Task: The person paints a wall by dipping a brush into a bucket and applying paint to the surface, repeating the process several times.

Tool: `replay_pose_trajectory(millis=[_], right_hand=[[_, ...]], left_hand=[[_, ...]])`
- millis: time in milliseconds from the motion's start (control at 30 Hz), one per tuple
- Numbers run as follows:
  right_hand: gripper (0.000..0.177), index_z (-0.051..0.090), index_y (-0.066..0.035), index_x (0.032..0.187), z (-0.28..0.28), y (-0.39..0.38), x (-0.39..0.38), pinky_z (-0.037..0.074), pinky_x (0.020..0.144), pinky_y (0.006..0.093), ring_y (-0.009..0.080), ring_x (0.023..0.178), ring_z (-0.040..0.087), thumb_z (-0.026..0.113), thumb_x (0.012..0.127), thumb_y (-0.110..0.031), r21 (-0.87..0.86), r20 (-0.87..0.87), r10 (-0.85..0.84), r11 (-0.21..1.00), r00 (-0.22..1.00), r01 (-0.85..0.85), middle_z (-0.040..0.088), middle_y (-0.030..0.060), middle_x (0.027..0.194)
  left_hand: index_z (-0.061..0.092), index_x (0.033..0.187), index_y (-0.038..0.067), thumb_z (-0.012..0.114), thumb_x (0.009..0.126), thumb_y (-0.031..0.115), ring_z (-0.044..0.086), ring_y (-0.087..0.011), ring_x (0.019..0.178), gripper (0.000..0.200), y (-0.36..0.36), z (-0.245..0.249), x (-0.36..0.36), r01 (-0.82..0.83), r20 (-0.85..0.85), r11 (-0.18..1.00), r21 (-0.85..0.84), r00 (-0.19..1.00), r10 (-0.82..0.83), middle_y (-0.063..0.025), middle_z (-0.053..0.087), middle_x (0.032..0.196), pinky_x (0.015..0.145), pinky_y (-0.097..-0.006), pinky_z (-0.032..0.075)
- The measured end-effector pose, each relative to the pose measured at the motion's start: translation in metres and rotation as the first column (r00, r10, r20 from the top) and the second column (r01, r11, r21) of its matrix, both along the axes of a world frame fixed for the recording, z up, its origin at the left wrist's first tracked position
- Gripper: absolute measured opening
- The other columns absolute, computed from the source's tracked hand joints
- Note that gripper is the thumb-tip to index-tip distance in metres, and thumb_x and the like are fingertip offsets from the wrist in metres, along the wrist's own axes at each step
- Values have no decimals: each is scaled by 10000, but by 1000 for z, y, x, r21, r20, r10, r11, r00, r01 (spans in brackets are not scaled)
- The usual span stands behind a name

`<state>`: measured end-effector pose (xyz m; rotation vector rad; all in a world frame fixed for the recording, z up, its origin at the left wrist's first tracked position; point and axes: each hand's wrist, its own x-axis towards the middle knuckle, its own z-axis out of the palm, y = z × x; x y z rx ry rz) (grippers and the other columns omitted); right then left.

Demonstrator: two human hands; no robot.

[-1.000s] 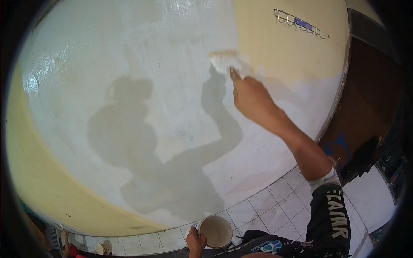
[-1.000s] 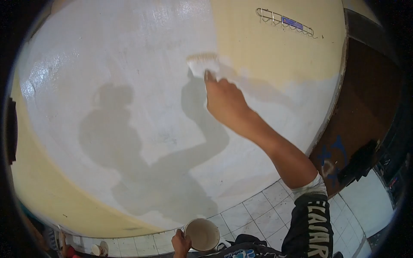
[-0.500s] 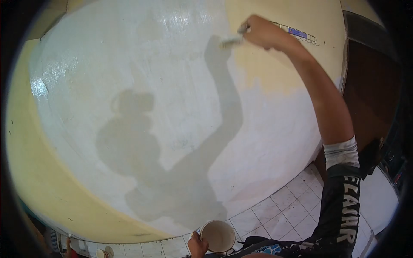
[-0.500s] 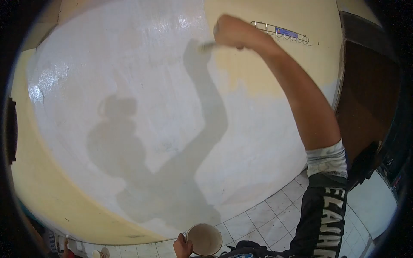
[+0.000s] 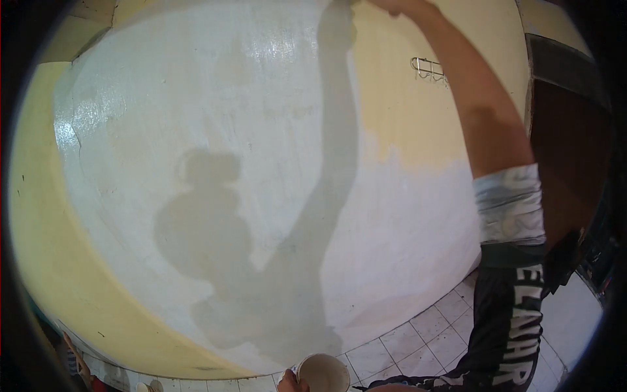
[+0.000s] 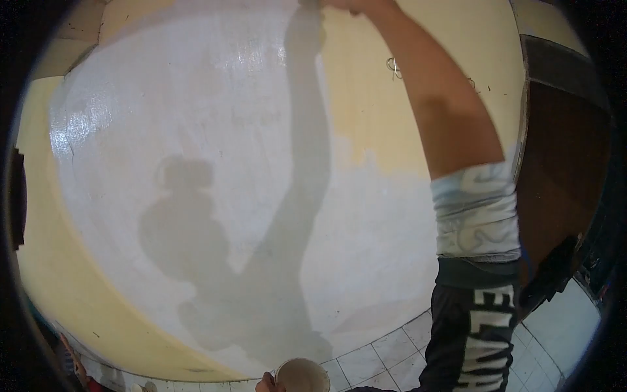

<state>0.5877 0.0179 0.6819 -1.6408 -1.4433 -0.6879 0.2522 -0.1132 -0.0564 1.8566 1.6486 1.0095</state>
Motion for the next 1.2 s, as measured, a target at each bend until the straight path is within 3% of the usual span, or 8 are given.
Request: replay_pose_trajectory(millis=[100, 400, 533, 800, 867, 1033, 1067, 1200], right_hand=[[392, 618, 8, 1235, -57, 71, 58, 533, 708, 443, 365, 795, 695, 537, 874, -122, 262, 341, 9, 959, 940, -104, 694, 271, 949], [370, 637, -11, 1260, -206, -23, 59, 526, 843, 424, 368, 975, 689, 577, 915, -129, -512, 155, 95, 859, 983, -2, 691, 264, 1069], [347, 685, -30, 1180, -194, -11, 62, 491, 526, 376, 234, 564, 622, 596, 876, -173, -617, -2, 59, 786, 998, -48, 685, 155, 811], [353, 675, -24, 1157, -92, -7, 69, 445, 469, 373, 230, 536, 590, 580, 846, -163, -452, -25, 116, 885, 993, -115, 647, 123, 740], [390, 508, 37, 1373, -84, -42, 26, 540, 884, 419, 288, 1074, 641, 477, 1041, -165, -326, -111, -190, 934, 976, 145, 637, 211, 1222], [373, 523, 37, 1350, -159, 24, 66, 514, 947, 408, 296, 1157, 625, 483, 1021, -134, 37, 50, 140, 989, 989, -142, 632, 198, 1241], [383, 614, -11, 1245, -201, 62, 85, 521, 620, 462, 377, 664, 661, 557, 896, -158, 225, 275, 118, 957, 954, -183, 682, 219, 804], [485, 503, -6, 1366, -353, 50, 63, 538, 698, 541, 464, 768, 650, 573, 898, -111, 60, 56, 168, 983, 984, -171, 638, 293, 834]], left_hand=[[547, 936, -56, 561, 918, 175, 457, -280, 562, 232, -4, 12, 2, -27, 34, 999, 23, 999, 26, -230, 523, 640, 508, -417, 416], [531, 954, -52, 597, 869, 166, 548, -396, 565, 243, 11, -4, -2, 69, -46, 996, -64, 996, -72, -243, 601, 694, 516, -458, 440], [536, 955, -34, 617, 873, 179, 529, -341, 554, 242, 11, -4, 8, 85, -111, 995, 49, 991, -80, -216, 582, 670, 513, -438, 433], [504, 766, 13, 644, 729, 153, 618, -446, 611, 201, 11, 2, 27, -23, -105, 991, -131, 994, 9, -212, 599, 637, 585, -511, 488], [502, 766, 14, 642, 729, 151, 616, -441, 605, 199, 8, 1, 30, -6, -103, 993, -118, 995, -7, -209, 596, 632, 582, -509, 486], [497, 759, 14, 639, 730, 142, 616, -431, 596, 193, 6, -5, 39, -6, -109, 984, -179, 994, -14, -203, 595, 625, 580, -510, 485], [498, 765, 15, 636, 732, 137, 621, -433, 603, 187, 5, -6, 40, 0, -117, 986, -168, 993, -20, -203, 595, 626, 581, -509, 487], [513, 810, 13, 626, 743, 127, 631, -450, 633, 174, -1, -9, 41, 31, -147, 983, -179, 988, -57, -210, 607, 647, 595, -518, 497]])
